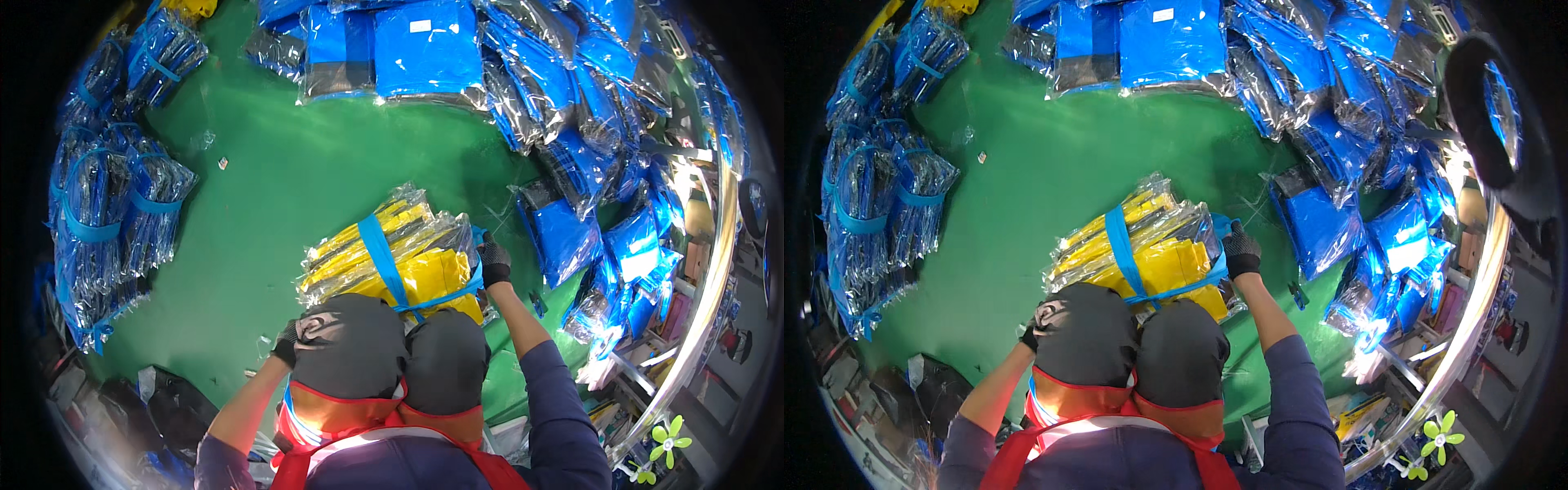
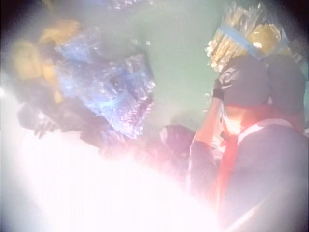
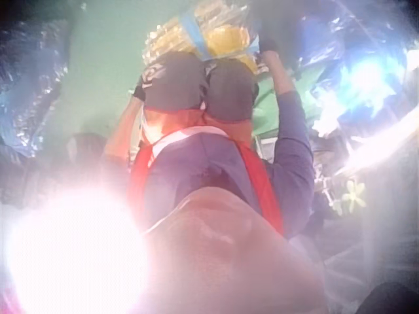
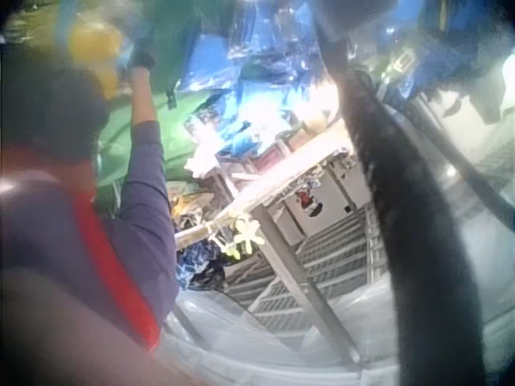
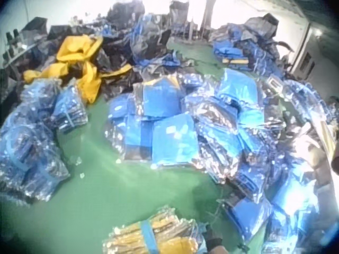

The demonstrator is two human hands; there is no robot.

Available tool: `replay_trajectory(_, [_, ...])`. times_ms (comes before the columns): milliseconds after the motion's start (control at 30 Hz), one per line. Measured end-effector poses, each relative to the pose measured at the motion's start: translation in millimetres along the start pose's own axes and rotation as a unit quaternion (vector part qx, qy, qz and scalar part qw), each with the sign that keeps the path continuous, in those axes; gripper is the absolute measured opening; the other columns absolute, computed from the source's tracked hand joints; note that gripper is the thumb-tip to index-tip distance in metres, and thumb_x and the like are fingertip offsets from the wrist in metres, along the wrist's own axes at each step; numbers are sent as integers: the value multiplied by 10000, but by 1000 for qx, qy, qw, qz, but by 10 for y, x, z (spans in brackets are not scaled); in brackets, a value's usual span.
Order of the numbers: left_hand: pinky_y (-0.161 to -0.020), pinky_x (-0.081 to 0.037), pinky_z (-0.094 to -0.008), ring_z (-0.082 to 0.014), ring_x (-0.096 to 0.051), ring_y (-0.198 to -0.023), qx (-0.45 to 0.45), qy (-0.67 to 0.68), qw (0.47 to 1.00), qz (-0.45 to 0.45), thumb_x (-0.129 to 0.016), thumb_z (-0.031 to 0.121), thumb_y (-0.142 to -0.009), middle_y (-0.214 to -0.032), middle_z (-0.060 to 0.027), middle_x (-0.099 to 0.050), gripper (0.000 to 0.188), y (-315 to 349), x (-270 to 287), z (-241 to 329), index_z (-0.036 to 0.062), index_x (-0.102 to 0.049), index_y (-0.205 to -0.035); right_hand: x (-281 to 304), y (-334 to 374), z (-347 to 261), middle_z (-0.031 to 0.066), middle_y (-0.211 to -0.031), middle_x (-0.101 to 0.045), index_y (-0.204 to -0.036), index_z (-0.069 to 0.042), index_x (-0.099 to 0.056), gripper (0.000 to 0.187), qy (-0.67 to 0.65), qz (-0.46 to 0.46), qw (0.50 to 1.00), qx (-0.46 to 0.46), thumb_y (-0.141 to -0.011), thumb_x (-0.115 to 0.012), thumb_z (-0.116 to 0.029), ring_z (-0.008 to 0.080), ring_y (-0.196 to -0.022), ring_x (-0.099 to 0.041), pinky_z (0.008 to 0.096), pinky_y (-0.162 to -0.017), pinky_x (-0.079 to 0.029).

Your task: The person repeatedly picks up stacks of blue and yellow plastic-wrapped items, wraps them with blue straps, and secures the straps by hand. They handle multiple bundles, adjusting and tightening the straps to keep the items together.

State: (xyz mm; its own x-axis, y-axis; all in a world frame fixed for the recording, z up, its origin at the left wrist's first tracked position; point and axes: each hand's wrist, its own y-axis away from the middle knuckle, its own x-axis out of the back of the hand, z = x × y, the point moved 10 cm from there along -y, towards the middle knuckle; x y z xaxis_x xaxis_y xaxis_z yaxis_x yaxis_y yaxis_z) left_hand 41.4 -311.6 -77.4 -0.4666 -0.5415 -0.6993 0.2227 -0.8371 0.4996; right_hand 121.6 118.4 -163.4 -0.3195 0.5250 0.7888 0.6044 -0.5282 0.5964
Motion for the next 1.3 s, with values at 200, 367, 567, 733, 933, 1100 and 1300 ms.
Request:
replay_trajectory(200, [-900,-451,-352,-240,-575,-969,-18,-472,857,205,-457,240,-886,-1090,-122,-584,357,-426,80,490,31,-505,-1172,135,-59,-655,170,-918,-589,-1213,-126,-485,403,79,65,973,207,-836,-530,-262,326,-795,-590,429,-661,-489])
replay_trajectory(367, [-885,-453,-358,-247,-577,-955,-5,-484,820,304,-465,238,-879,-1074,-123,-586,352,-547,29,1074,33,-509,-1162,-27,-290,-838,139,-1158,-562,-1116,-120,-557,310,74,-1,988,139,-861,-452,-262,337,-1018,-560,437,-797,-478])
replay_trajectory(567, [-865,-456,-365,-255,-578,-940,50,-476,800,361,-475,236,-871,-1055,-125,-589,346,-674,303,1271,35,-514,-1150,-10,-527,-1075,135,-1113,-585,-994,-118,-613,259,-53,62,977,197,-879,-440,-273,347,-949,-575,446,-766,-475])
replay_trajectory(733, [-850,-459,-371,-261,-580,-927,77,-470,788,390,-483,234,-865,-1039,-126,-591,340,-731,470,1131,36,-518,-1140,51,-713,-1044,123,-1092,-589,-1036,-105,-599,272,-164,67,974,139,-882,-448,-270,314,-930,-578,419,-789,-472])
replay_trajectory(933, [-830,-462,-378,-269,-581,-911,56,-498,768,400,-493,232,-857,-1019,-128,-594,334,-661,476,1016,38,-523,-1127,164,-691,-999,114,-1062,-592,-1037,-102,-593,266,-173,84,975,111,-872,-475,-274,292,-914,-581,403,-789,-475])
replay_trajectory(1100, [-815,-464,-384,-276,-583,-898,7,-549,740,389,-502,230,-850,-1003,-129,-596,329,-527,536,902,40,-527,-1117,160,-497,-906,106,-1038,-594,-1038,-100,-588,265,-188,107,969,117,-864,-497,-277,273,-900,-585,391,-789,-477])
replay_trajectory(1300, [-796,-467,-391,-284,-584,-883,-66,-629,683,365,-512,227,-842,-984,-131,-598,323,-406,656,647,42,-532,-1105,121,-186,-763,97,-1008,-597,-1039,-98,-582,267,-243,147,949,136,-854,-523,-280,250,-884,-589,375,-789,-479])
